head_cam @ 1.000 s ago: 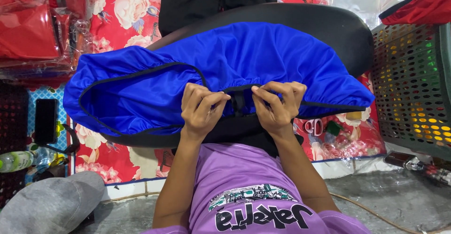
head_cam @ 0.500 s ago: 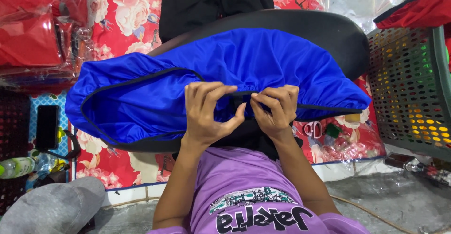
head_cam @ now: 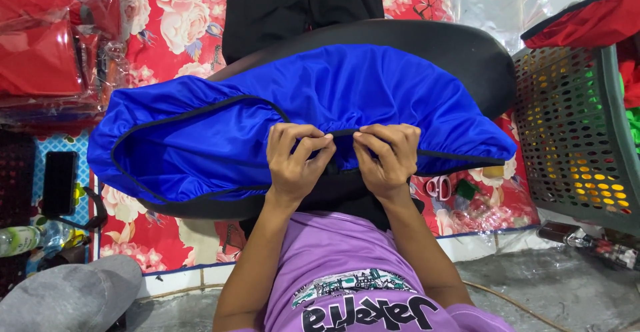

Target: Stretching and adjusting the elastic band of a blue fabric cover while sitting on the floor.

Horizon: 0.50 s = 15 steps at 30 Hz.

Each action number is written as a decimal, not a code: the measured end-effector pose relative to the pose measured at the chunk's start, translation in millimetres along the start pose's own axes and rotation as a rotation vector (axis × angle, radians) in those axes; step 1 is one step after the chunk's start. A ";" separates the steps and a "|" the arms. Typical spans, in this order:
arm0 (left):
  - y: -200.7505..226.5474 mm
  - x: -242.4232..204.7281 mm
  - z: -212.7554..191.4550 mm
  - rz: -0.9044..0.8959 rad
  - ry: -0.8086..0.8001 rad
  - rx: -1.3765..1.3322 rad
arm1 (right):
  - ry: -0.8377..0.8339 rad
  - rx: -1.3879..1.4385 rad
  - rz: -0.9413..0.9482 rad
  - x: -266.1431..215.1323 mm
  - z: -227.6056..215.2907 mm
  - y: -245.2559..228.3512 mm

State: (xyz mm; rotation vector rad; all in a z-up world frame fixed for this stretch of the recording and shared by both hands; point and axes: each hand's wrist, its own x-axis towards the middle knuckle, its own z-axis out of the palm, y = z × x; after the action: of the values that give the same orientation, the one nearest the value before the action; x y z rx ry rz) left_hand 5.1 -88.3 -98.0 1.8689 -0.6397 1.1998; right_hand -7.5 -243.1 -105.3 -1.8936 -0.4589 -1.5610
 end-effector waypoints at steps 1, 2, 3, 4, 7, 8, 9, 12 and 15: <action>-0.2 1.8 -0.2 0.000 0.011 -0.001 | -0.015 0.001 -0.004 -1.8 -2.7 3.4; -0.8 1.2 0.1 -0.002 0.015 0.001 | -0.017 0.003 -0.007 1.6 -5.8 5.3; -1.5 0.3 0.4 -0.003 0.018 0.000 | -0.039 -0.018 -0.012 4.8 -8.9 7.2; -1.4 -1.6 0.8 -0.007 0.021 -0.002 | -0.064 -0.041 -0.018 7.4 -13.1 8.9; -1.0 -1.2 0.5 -0.016 0.029 -0.015 | -0.113 -0.125 -0.034 14.6 -31.1 17.2; -1.0 0.3 0.0 -0.015 0.036 -0.019 | -0.113 -0.126 -0.041 14.5 -34.5 22.5; -0.9 1.8 -0.4 -0.018 0.032 -0.019 | -0.107 -0.135 -0.047 14.5 -38.0 27.9; 0.3 2.1 -1.6 -0.035 0.027 -0.027 | -0.100 -0.143 -0.033 1.6 -41.1 40.6; 1.7 2.8 -0.3 -0.051 0.025 -0.031 | -0.090 -0.111 0.022 -12.1 -40.8 49.7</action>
State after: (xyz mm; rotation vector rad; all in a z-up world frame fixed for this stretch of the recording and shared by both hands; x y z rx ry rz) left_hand 4.8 -88.9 -94.8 1.8313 -0.5901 1.1726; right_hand -9.5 -305.3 -125.4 -2.0535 -0.3959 -1.5195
